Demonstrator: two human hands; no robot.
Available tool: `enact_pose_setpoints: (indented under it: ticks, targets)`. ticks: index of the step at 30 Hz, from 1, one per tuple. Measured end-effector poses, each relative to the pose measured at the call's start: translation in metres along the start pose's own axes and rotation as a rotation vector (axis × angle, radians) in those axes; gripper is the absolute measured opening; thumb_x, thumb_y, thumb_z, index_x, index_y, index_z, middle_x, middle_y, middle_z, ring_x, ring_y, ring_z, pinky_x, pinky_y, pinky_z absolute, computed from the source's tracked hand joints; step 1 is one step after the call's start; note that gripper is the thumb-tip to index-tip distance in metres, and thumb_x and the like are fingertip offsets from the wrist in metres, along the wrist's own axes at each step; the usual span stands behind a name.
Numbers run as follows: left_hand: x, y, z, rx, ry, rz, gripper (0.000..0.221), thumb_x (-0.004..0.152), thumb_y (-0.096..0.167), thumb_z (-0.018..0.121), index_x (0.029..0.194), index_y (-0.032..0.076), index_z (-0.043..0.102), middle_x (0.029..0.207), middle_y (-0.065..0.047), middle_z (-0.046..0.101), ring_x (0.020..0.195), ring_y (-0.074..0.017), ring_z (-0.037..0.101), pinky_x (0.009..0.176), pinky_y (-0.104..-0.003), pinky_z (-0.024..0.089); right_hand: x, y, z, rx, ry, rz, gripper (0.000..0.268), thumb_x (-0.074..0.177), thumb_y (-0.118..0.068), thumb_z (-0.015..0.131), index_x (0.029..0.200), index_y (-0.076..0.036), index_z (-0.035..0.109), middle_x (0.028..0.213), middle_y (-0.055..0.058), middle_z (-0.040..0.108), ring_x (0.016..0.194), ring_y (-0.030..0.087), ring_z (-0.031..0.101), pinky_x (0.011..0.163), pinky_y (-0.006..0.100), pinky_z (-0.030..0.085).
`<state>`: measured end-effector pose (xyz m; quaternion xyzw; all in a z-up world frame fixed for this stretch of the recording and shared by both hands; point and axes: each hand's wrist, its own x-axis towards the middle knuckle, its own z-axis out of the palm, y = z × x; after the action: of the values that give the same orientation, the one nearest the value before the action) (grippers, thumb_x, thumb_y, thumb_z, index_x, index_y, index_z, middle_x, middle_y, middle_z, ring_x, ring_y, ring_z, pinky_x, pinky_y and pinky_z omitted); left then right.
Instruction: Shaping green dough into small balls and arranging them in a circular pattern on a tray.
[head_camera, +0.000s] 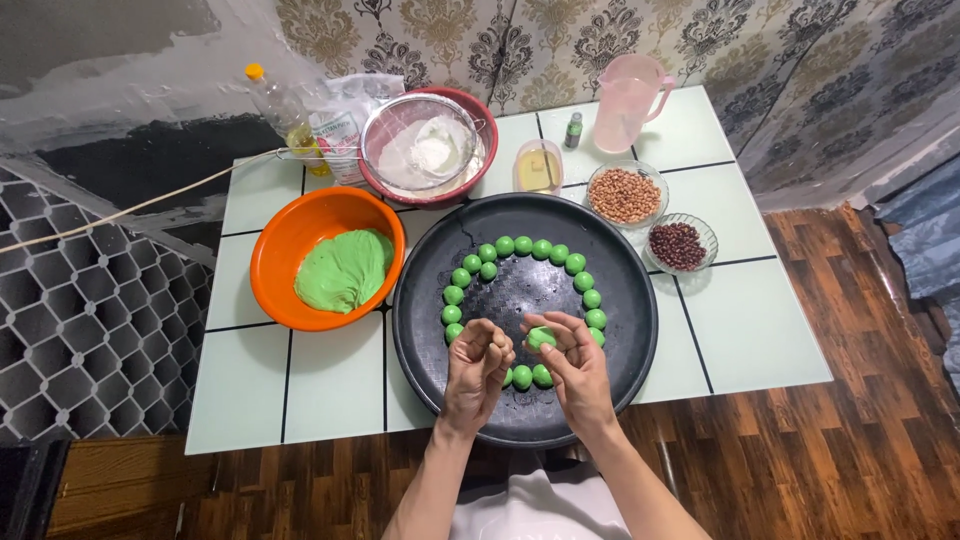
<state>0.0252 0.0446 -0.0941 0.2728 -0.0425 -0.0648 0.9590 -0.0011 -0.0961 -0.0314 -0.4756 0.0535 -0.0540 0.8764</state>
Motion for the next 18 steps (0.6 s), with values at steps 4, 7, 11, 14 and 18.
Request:
enact_pose_setpoints:
  ticks: [4, 7, 11, 14, 18]
  targets:
    - [0.001, -0.009, -0.016, 0.026, 0.063, 0.018, 0.022, 0.089, 0.004, 0.075, 0.107, 0.001, 0.064, 0.088, -0.011, 0.064, 0.081, -0.0180, 0.065, 0.078, -0.027, 0.058, 0.000, 0.001, 0.001, 0.015, -0.008, 0.015, 0.042, 0.091, 0.009, 0.059, 0.132, 0.002, 0.055, 0.127, 0.028, 0.070, 0.120, 0.036, 0.068, 0.098, 0.047, 0.058]
    - [0.000, -0.004, -0.002, 0.045, 0.076, 0.025, 0.017, 0.092, 0.005, 0.073, 0.108, 0.003, 0.067, 0.084, -0.010, 0.062, 0.079, -0.0172, 0.062, 0.075, -0.026, 0.055, -0.001, 0.003, -0.001, 0.014, 0.005, 0.036, 0.042, 0.091, 0.010, 0.058, 0.132, 0.002, 0.055, 0.126, 0.028, 0.070, 0.119, 0.036, 0.068, 0.098, 0.048, 0.058]
    - [0.001, 0.009, 0.016, 0.066, 0.062, 0.040, 0.005, 0.096, 0.003, 0.067, 0.097, 0.004, 0.071, 0.074, -0.010, 0.054, 0.070, -0.0174, 0.053, 0.066, -0.026, 0.045, -0.003, 0.006, -0.004, 0.021, 0.021, 0.060, 0.043, 0.091, 0.009, 0.058, 0.132, 0.002, 0.055, 0.125, 0.027, 0.070, 0.119, 0.036, 0.068, 0.098, 0.048, 0.057]
    - [0.001, 0.008, 0.007, 0.094, 0.099, 0.042, 0.003, 0.092, -0.001, 0.066, 0.092, 0.000, 0.069, 0.070, -0.012, 0.053, 0.068, -0.0182, 0.051, 0.064, -0.027, 0.044, -0.003, 0.009, -0.007, 0.019, 0.029, 0.067, 0.042, 0.090, 0.009, 0.058, 0.132, 0.002, 0.055, 0.125, 0.028, 0.070, 0.119, 0.037, 0.068, 0.098, 0.049, 0.057]
    - [0.000, 0.001, -0.006, 0.174, 0.174, 0.009, 0.011, 0.089, -0.007, 0.066, 0.099, -0.006, 0.072, 0.068, -0.016, 0.059, 0.068, -0.0186, 0.056, 0.065, -0.028, 0.051, -0.003, 0.008, -0.006, 0.030, 0.031, 0.075, 0.043, 0.090, 0.008, 0.060, 0.132, 0.002, 0.056, 0.125, 0.028, 0.070, 0.119, 0.038, 0.068, 0.098, 0.049, 0.057]
